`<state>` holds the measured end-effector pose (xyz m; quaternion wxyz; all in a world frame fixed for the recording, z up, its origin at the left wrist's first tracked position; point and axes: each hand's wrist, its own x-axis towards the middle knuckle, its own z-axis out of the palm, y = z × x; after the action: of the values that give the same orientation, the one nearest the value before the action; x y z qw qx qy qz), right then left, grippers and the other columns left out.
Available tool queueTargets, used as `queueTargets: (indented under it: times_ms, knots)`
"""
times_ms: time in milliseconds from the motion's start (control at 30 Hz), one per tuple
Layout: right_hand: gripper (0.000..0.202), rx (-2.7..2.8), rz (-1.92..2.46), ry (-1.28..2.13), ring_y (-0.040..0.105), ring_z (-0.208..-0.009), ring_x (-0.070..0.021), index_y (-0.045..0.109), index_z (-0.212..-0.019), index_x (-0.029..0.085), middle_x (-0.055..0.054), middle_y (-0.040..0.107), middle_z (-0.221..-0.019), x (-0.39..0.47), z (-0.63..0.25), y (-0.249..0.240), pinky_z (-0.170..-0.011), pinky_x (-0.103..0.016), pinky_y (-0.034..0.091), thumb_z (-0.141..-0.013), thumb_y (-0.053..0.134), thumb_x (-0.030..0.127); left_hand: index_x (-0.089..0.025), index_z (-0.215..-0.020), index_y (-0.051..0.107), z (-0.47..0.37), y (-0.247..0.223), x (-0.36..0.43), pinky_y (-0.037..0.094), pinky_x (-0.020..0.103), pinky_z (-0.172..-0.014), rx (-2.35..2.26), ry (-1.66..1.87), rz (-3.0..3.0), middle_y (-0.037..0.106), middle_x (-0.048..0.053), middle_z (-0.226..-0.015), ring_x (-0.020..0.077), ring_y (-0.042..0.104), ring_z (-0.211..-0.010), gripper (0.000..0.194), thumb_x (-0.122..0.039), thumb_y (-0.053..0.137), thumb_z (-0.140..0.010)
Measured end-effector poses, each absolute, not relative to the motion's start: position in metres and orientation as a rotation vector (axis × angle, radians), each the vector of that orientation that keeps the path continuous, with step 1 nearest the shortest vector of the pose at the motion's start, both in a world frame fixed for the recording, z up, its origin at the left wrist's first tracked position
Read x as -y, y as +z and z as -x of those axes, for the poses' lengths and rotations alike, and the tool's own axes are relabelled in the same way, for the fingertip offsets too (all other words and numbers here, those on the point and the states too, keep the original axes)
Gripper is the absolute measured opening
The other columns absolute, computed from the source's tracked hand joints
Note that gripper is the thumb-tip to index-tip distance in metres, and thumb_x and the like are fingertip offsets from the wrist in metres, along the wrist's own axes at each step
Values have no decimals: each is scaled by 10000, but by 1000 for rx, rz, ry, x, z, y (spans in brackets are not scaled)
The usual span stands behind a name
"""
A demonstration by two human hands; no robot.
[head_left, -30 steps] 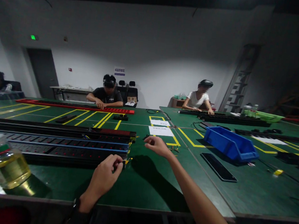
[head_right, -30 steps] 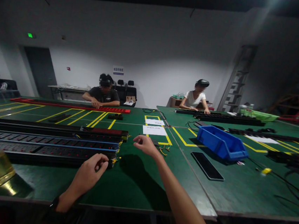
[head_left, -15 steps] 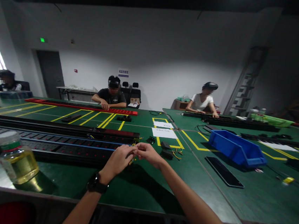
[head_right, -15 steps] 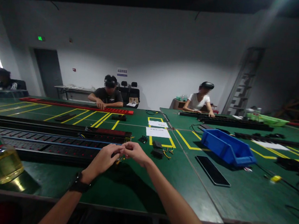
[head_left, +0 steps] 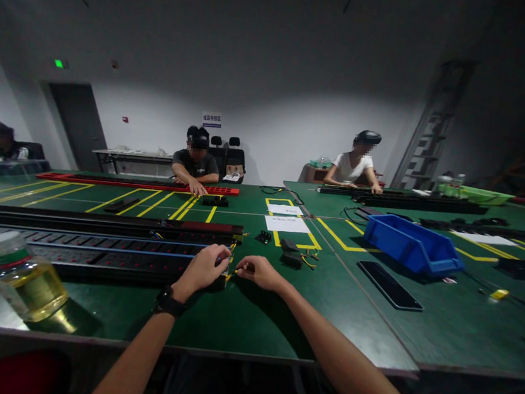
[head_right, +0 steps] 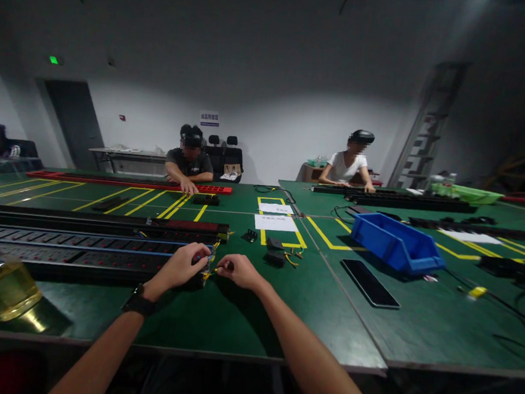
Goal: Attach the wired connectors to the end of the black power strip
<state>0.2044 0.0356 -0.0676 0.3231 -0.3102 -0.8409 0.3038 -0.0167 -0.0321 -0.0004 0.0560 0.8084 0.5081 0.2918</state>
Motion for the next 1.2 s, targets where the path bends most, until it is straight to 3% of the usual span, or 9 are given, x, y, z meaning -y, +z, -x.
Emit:
queueTargets:
  times_ms: [367, 667, 1000, 1200]
  knots:
    - [61, 2238, 820, 527, 673, -788, -162, 809, -896, 220, -28, 765, -864, -31, -197, -74, -710, -231, 437, -884, 781, 273, -259, -952, 718, 0, 21, 51, 406, 250, -680, -1894, 577, -2364, 796, 15, -937, 196, 731, -887, 201, -386, 563, -971]
    - [56, 2264, 882, 508, 665, -775, -155, 791, -881, 209, -22, 765, -857, -27, -196, -71, -688, -223, 415, -887, 776, 262, -257, -945, 708, -6, 22, 48, 417, 263, -701, -1984, 338, -2445, 788, 38, -929, 217, 730, -890, 199, -367, 543, -959]
    - [121, 2289, 870, 472, 600, -747, -144, 753, -862, 201, -13, 728, -834, -27, -195, -71, -653, -224, 353, -903, 767, 313, -242, -925, 680, -2, 9, 37, 395, 249, -662, -1884, 583, -2212, 778, 25, -891, 188, 720, -838, 194, -385, 551, -952]
    - [120, 2288, 900, 474, 594, -753, -145, 761, -872, 200, -18, 728, -844, -27, -194, -72, -659, -226, 355, -906, 758, 314, -258, -956, 702, -3, 13, 42, 403, 262, -679, -1927, 478, -2248, 782, 48, -950, 219, 726, -883, 235, -391, 509, -977]
